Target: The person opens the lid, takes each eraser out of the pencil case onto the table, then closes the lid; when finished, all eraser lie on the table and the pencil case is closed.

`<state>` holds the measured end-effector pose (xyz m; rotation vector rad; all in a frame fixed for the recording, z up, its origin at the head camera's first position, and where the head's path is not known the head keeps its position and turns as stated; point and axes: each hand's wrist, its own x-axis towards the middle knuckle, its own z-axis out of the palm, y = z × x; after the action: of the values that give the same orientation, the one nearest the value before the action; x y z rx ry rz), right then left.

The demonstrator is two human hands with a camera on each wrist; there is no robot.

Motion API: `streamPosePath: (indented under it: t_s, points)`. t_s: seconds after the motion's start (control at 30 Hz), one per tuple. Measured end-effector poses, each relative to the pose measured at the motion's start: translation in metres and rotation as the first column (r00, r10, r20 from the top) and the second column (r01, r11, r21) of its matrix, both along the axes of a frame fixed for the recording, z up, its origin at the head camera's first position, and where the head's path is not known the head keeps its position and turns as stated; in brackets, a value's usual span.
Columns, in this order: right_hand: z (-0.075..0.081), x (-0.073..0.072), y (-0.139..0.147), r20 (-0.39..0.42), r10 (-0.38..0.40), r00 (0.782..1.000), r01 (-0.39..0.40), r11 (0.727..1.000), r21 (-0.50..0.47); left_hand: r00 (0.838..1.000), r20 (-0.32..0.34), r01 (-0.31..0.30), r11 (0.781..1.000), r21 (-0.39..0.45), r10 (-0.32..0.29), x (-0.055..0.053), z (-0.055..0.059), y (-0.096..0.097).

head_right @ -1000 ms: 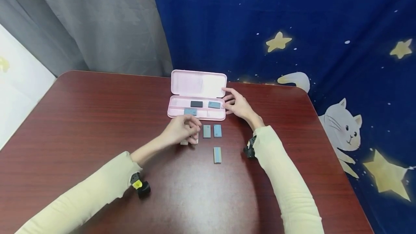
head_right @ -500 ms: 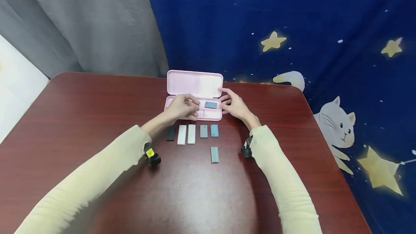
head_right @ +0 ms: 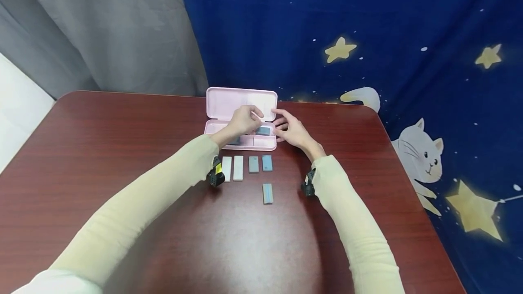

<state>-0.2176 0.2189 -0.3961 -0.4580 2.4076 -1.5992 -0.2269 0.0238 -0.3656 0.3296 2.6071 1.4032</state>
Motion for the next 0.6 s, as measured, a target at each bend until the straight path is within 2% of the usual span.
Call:
streamPosePath:
  t_s: [0.07, 0.17, 0.37, 0.5, 0.6]
  points:
    - [-0.001, 0.000, 0.000, -0.001, 0.001, 1.000, -0.001, 1.000, -0.005, 0.999, -0.045, 0.008, 0.996, -0.086, -0.012, -0.003, -0.001, 0.003]
    - [-0.001, 0.000, 0.001, -0.005, -0.001, 1.000, 0.001, 1.000, -0.005, 0.993, -0.097, 0.038, 0.975, -0.218, -0.061, -0.004, -0.003, 0.008]
    - [-0.003, -0.001, 0.002, -0.016, 0.000, 1.000, 0.000, 1.000, 0.005, 0.975, -0.148, 0.085, 0.897, -0.434, -0.164, -0.001, -0.006, 0.016]
    - [-0.003, -0.002, 0.002, -0.012, 0.004, 1.000, -0.004, 1.000, 0.002, 0.973, -0.141, 0.091, 0.867, -0.490, -0.182, 0.000, -0.008, 0.018]
    - [-0.004, -0.003, 0.000, -0.005, 0.004, 1.000, -0.004, 1.000, -0.008, 0.974, -0.128, 0.100, 0.858, -0.503, -0.188, 0.002, -0.010, 0.017]
